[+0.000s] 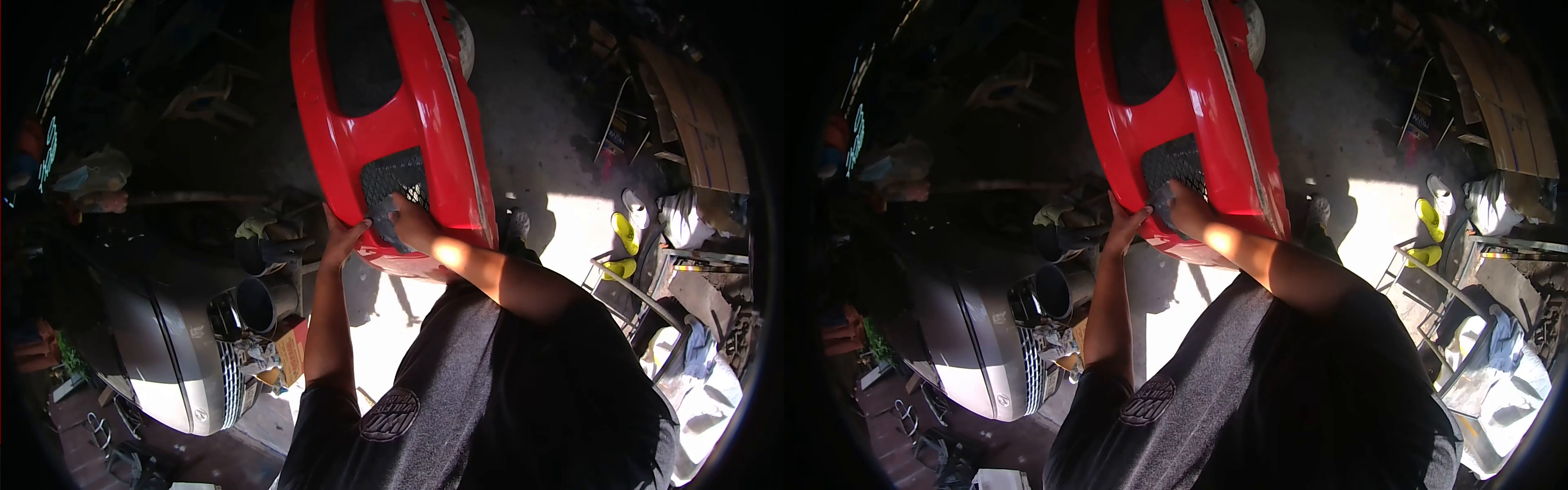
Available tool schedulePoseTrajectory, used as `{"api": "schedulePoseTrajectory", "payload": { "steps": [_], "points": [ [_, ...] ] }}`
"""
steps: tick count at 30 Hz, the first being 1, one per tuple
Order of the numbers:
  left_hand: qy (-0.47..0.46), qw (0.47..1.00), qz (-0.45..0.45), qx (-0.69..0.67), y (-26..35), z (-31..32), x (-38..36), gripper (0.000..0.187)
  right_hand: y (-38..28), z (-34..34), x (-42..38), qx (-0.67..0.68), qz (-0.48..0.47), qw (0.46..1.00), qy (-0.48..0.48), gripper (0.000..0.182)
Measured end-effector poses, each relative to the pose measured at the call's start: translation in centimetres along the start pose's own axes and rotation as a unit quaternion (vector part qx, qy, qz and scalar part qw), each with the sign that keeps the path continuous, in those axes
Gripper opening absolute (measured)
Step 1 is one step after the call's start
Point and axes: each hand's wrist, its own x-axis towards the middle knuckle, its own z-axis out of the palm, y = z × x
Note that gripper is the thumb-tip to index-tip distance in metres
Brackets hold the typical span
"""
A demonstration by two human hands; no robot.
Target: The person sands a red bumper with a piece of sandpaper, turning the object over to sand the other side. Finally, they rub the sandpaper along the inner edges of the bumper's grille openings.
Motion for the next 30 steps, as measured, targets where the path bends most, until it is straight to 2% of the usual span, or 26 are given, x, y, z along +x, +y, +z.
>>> {"api": "schedulePoseTrajectory", "payload": {
  "steps": [3, 6, 9, 12, 15, 18, 20, 22, 24, 30],
  "points": [
    [-0.007, 1.0, -0.001, -0.017, 0.3, 0.1, -0.1, 0.124, -1.0, -0.9, 0.4, -0.008, 0.037, 0.998, -0.058, 0.027],
    [-0.014, 1.0, 0.005, -0.022, 0.9, 0.3, -0.2, 0.12, -2.6, -1.5, 0.8, 0.129, 0.178, 0.973, -0.072, 0.031],
    [-0.022, 0.999, 0.018, -0.025, 1.8, 0.6, -0.4, 0.114, -2.5, -1.2, 0.7, 0.078, 0.145, 0.984, -0.06, 0.038],
    [-0.017, 0.999, 0.017, -0.02, 2.5, 1.0, -0.7, 0.112, -2.2, -1.5, 0.6, 0.019, 0.005, 0.996, -0.086, 0.046],
    [-0.02, 0.999, 0.014, -0.023, 2.3, 0.8, -0.6, 0.111, -2.9, -1.4, 0.8, 0.054, 0.101, 0.991, -0.065, 0.046],
    [-0.021, 0.999, 0.027, -0.019, 1.9, 0.5, -0.3, 0.111, -3.5, -2.2, 1.4, 0.124, 0.196, 0.967, -0.109, 0.04],
    [-0.019, 0.999, 0.022, -0.016, 1.3, 0.4, -0.3, 0.111, -2.4, -0.7, 1.1, 0.108, 0.077, 0.991, -0.034, 0.034],
    [-0.016, 0.999, 0.028, -0.005, 0.6, 0.2, 0.1, 0.111, -1.3, -0.2, 1.1, 0.052, 0.0, 0.998, -0.027, 0.029],
    [-0.012, 1.0, 0.02, 0.006, 0.5, 0.1, 0.1, 0.112, -4.3, -2.0, 0.3, -0.043, -0.03, 0.995, -0.09, 0.027],
    [-0.035, 0.999, -0.019, -0.02, 0.9, -0.2, -0.3, 0.129, -4.0, -0.6, -1.1, -0.064, -0.152, 0.983, -0.076, 0.025]
  ]
}}
